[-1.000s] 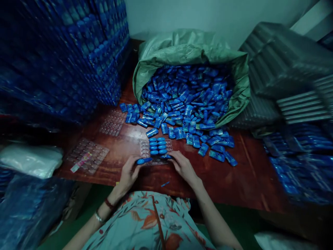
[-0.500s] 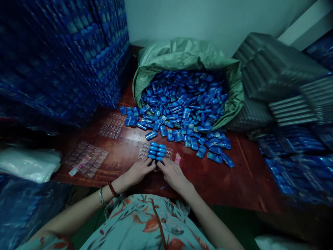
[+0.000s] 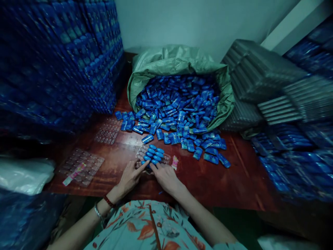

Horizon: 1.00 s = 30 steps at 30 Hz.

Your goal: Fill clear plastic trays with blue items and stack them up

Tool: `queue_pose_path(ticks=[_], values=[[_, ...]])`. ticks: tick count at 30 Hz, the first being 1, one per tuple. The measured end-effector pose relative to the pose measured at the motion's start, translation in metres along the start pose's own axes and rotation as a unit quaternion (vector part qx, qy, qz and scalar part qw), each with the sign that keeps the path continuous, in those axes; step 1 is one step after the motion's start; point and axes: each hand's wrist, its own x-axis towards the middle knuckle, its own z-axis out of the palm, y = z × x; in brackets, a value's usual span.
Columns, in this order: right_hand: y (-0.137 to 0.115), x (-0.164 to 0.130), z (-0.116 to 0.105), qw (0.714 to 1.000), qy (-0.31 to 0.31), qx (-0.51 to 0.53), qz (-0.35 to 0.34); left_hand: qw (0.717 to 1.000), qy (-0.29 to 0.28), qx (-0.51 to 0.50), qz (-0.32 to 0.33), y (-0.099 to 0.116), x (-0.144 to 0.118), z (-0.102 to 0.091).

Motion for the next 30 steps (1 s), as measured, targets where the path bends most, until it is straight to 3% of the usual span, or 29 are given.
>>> queue_pose_path(ticks=[4, 6, 8, 12, 16, 22, 30], values=[[0.019, -0.01, 0.02, 0.987, 0.141, 0.078, 0.017, 0.989, 0.035, -0.107, -0.092, -0.019, 0.025, -0.015], [0.038, -0.003, 0.023, 0.968, 0.205, 0.118, 0.085, 0.981, 0.043, -0.148, -0.119, -0.033, 0.056, -0.019], [0.06, 0.013, 0.021, 0.948, 0.235, 0.134, 0.169, 0.983, -0.001, -0.156, -0.101, -0.043, 0.095, -0.016], [0.093, 0.053, 0.011, 0.944, 0.18, 0.092, 0.262, 0.979, -0.184, -0.067, -0.057, -0.045, 0.171, 0.01], [0.097, 0.078, 0.01, 0.948, 0.106, 0.03, 0.298, 0.972, -0.226, -0.03, -0.059, -0.037, 0.212, 0.042], [0.089, 0.083, 0.024, 0.934, 0.13, 0.007, 0.334, 0.962, -0.262, -0.021, -0.079, -0.038, 0.225, 0.059], [0.085, 0.049, 0.045, 0.923, 0.221, 0.082, 0.306, 0.967, -0.21, -0.114, -0.085, -0.049, 0.191, 0.041]])
